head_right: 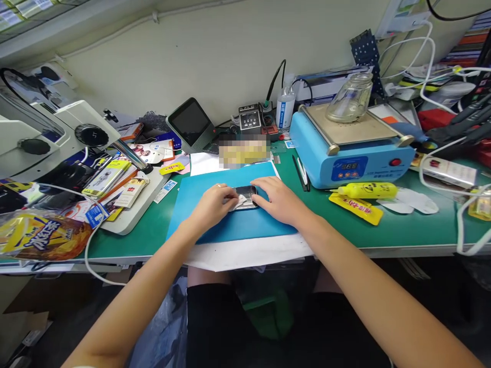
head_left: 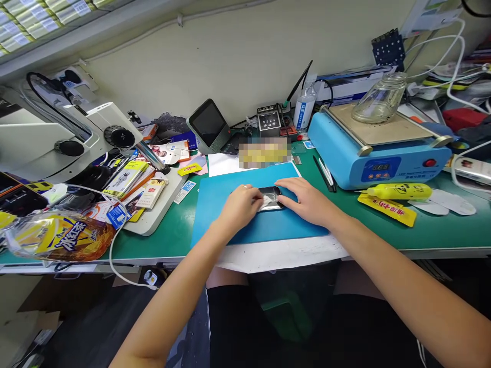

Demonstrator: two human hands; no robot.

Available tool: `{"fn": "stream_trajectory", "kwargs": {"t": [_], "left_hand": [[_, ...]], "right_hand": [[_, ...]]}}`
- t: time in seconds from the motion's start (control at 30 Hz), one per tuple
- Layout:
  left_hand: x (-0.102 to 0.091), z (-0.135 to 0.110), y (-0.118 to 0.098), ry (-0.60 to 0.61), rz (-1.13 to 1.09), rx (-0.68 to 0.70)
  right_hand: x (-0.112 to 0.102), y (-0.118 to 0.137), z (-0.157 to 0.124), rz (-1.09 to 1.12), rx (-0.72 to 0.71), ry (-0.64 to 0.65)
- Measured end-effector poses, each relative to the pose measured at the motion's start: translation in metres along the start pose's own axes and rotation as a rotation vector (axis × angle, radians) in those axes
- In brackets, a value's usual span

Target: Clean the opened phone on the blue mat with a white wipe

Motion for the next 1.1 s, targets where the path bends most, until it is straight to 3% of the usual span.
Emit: {"fn": "stream_trajectory", "kwargs": {"t": [0.1,0.3,0.37,0.57,0.8,0.87,1.03,1.1], "left_hand": [[0.001,0.009,-0.001,0.011,0.02,0.025],[-0.017,0.01,0.039,-0.054,0.121,-0.07],[-0.012,0.011,0.033,-0.062,0.148,-0.068],[0.016,0.02,-0.017,0.003,0.157,0.045],[-0.007,0.015,0.027,-0.009,0.252,-0.033],[-0.004,0.014,0.023,0.003,0.265,-0.036],[0.016,0.017,-0.015,0.066,0.238,0.044],[0.015,0.018,-0.014,0.079,0.25,0.05]], "right_hand": [[0.0,-0.001,-0.001,0.0,0.003,0.001],[0.0,-0.001,-0.001,0.017,0.003,0.014],[0.001,-0.001,-0.001,0.013,-0.005,0.01],[0.002,-0.002,-0.002,0.023,0.0,0.012],[0.0,0.001,-0.001,0.018,0.016,0.026],[0.0,0.002,-0.001,0.017,0.013,0.018],[0.001,0.001,-0.001,0.018,0.001,0.017],[0.001,0.0,-0.001,0.018,0.001,0.017]]}}
Point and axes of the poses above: each hand's wrist, its own z-axis towards the middle knuckle, its own x-axis out of the palm, y = z × x, the point moved 2 cm from there along z, towards the middle knuckle, and after that the axes turned 4 degrees about -y, right-handed, at the moved point
